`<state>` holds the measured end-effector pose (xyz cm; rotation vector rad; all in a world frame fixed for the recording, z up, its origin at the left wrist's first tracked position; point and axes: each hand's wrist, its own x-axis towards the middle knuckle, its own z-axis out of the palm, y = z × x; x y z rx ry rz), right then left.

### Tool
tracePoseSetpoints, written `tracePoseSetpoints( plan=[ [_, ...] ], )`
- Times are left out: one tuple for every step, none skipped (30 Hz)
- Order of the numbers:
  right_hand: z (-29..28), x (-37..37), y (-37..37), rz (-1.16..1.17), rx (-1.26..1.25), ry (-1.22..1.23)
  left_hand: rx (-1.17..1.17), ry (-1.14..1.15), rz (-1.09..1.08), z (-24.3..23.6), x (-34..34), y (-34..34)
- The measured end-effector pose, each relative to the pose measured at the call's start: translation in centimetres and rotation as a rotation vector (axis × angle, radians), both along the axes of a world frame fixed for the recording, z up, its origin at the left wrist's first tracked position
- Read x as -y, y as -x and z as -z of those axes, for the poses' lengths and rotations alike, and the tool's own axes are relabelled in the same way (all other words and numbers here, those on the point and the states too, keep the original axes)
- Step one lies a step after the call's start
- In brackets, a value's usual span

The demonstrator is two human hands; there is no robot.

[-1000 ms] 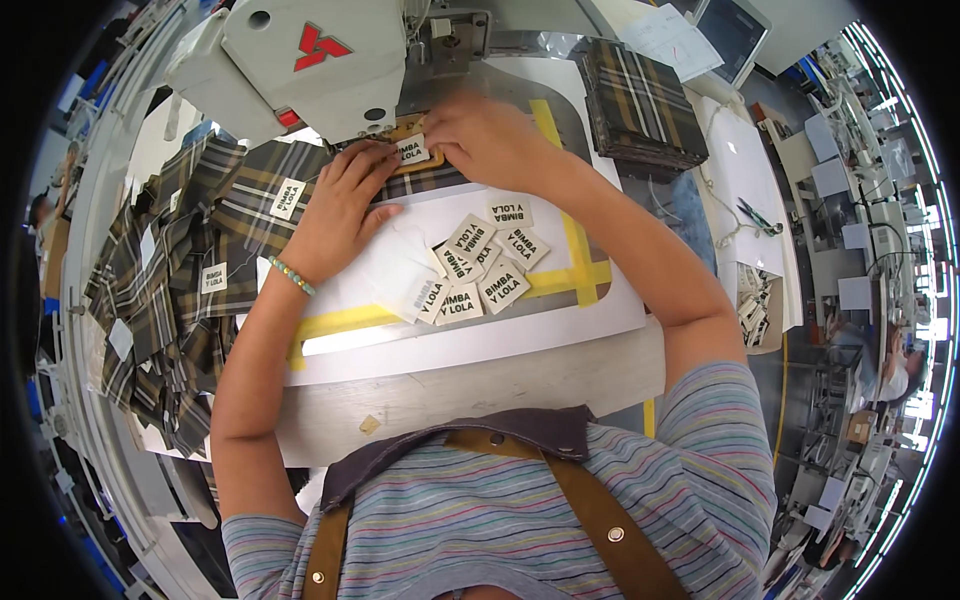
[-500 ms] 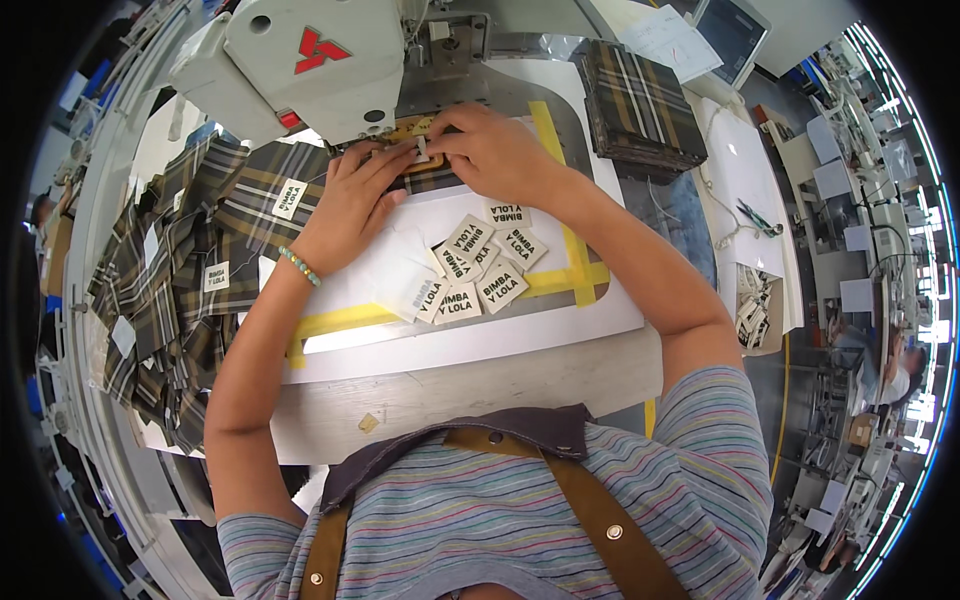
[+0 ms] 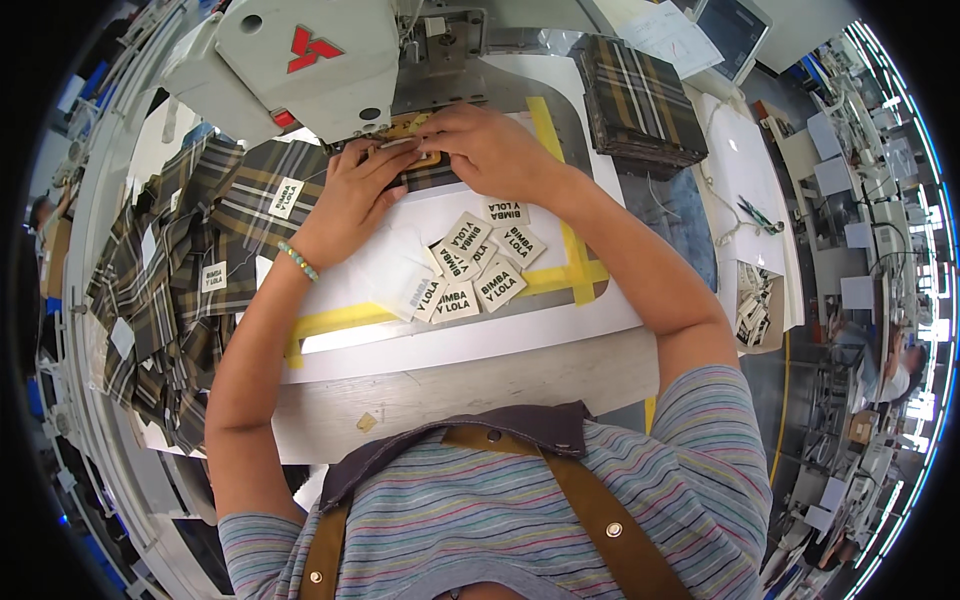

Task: Sewing brand labels onto plaid fabric pieces using an industrial sewing machine.

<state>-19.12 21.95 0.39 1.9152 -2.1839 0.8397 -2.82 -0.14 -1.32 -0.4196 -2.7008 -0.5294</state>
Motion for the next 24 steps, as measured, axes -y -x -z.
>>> tracePoseSetpoints(
  plan=[
    [0.1,0.1,0.0,-0.062,-0.038,0.017,0.002,0.002,0.016,0.0,-0.1,-0.1],
    [0.1,0.2,0.1,-0.037,-0.031,-0.01,-0.002,0.004,0.004,0.0,-0.2,-0.1],
    [0.1,0.3,0.0,-0.035,-0.059,-0.035,0.001,0.003,-0.028,-0.1,-0.3,-0.2],
    [0.1,0.3,0.0,-0.061,-0.095,-0.028,-0.009,0.005,-0.008,-0.2,-0.3,-0.4],
    [0.0,0.3,-0.1,-0.034,-0.088,-0.061,-0.055,0.028,-0.02,-0.2,-0.3,-0.6],
    [-0.1,0.3,-0.2,-0.039,-0.19,-0.084,-0.124,0.04,-0.038,-0.3,-0.2,-0.9],
    [-0.3,0.4,-0.3,-0.045,-0.291,-0.107,-0.101,0.05,-0.033,-0.4,-0.1,-1.1],
    [-0.5,0.5,-0.4,-0.046,-0.292,-0.107,-0.076,0.073,-0.046,-0.6,0.2,-1.3],
    [-0.7,0.6,-0.6,-0.053,-0.362,-0.129,-0.059,0.084,-0.074,-0.6,0.3,-1.5],
    [-1.0,0.7,-0.7,-0.066,-0.431,-0.148,-0.05,0.096,-0.061,-0.7,0.3,-1.6],
    [-1.2,1.0,-0.9,-0.062,-0.432,-0.149,-0.067,0.109,-0.075,-0.7,0.3,-1.6],
    [-1.5,1.3,-1.0,-0.03,-0.446,-0.236,-0.093,0.111,-0.103,-0.7,0.2,-1.6],
    [-1.6,1.7,-1.1,-0.031,-0.471,-0.24,-0.088,0.125,-0.09,-0.7,0.2,-1.6],
    [-1.7,2.1,-1.2,0.001,-0.463,-0.318,-0.116,0.121,-0.086,-0.8,0.1,-1.6],
    [-1.6,2.5,-1.3,-0.016,-0.409,-0.254,-0.147,0.11,-0.095,-0.9,0.1,-1.6],
    [-1.4,2.7,-1.4,-0.058,-0.371,-0.126,-0.143,0.121,-0.081,-1.0,0.3,-1.8],
    [-1.1,2.7,-1.5,-0.034,-0.357,-0.187,-0.096,0.046,-0.086,-1.3,0.6,-2.1],
    [-0.6,2.5,-1.8,-0.065,-0.226,-0.13,-0.053,-0.035,-0.109,-1.5,0.8,-2.3],
    [-0.2,2.4,-1.9,-0.113,-0.097,-0.051,-0.048,-0.025,-0.092,-1.7,1.2,-2.5],
    [0.1,2.3,-1.8,-0.095,-0.094,-0.068,-0.056,-0.039,-0.105,-1.9,1.4,-2.7],
    [0.4,2.2,-1.6,-0.09,-0.055,-0.054,-0.082,-0.061,-0.127,-2.0,1.6,-2.9],
    [0.7,2.1,-1.5,-0.1,-0.018,-0.016,-0.059,-0.054,-0.114,-2.0,1.6,-2.9],
    [0.9,2.1,-1.4,-0.081,-0.014,-0.04,-0.073,-0.046,-0.127,-1.9,1.6,-2.9],
    [1.1,2.3,-1.3,-0.095,-0.039,-0.03,-0.115,-0.047,-0.149,-1.9,1.7,-2.8]
  ],
)
